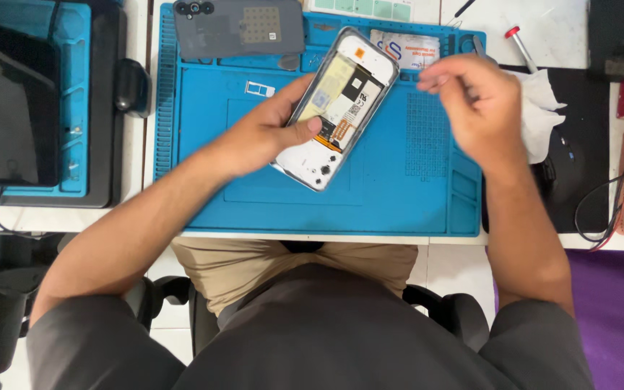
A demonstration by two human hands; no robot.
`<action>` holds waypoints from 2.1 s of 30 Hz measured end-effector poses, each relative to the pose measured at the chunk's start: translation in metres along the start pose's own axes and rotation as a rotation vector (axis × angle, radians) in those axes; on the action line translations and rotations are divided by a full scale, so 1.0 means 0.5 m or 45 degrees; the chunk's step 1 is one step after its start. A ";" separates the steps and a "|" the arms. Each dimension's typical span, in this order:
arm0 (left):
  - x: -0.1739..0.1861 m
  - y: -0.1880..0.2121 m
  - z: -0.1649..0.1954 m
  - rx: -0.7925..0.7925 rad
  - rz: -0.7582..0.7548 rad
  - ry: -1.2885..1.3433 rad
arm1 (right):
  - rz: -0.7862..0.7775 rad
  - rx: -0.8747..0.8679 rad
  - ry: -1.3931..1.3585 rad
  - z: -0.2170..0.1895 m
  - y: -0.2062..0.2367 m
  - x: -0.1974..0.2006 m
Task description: The person disassembles a smartphone on a blue anti-static mat, removes the SIM tray, and uses a screwdriver to unscrew and reattach internal components. They briefly power on the device to test the screen before continuing the repair.
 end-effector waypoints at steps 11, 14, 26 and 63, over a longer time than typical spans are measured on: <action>-0.014 -0.091 0.026 0.243 -0.449 -0.990 | 0.067 0.023 0.062 0.026 -0.014 0.040; -0.024 -0.104 0.006 0.135 -0.449 -1.008 | 0.009 0.098 0.170 0.011 -0.013 0.025; -0.061 -0.059 0.066 -0.449 0.117 -1.351 | -0.116 -0.427 -0.545 0.066 0.021 -0.089; -0.201 0.230 -0.103 -0.188 0.087 -1.051 | 0.204 -0.158 -0.294 0.090 0.011 -0.016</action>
Point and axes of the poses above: each hand's wrist, its own y-axis away from the middle knuckle, its own x-axis out of the back of the hand, z = x × y, the point moved 5 cm from there along -y, towards the middle knuckle, and after that the axes turned 11 degrees about -y, right-handed, at the moved point
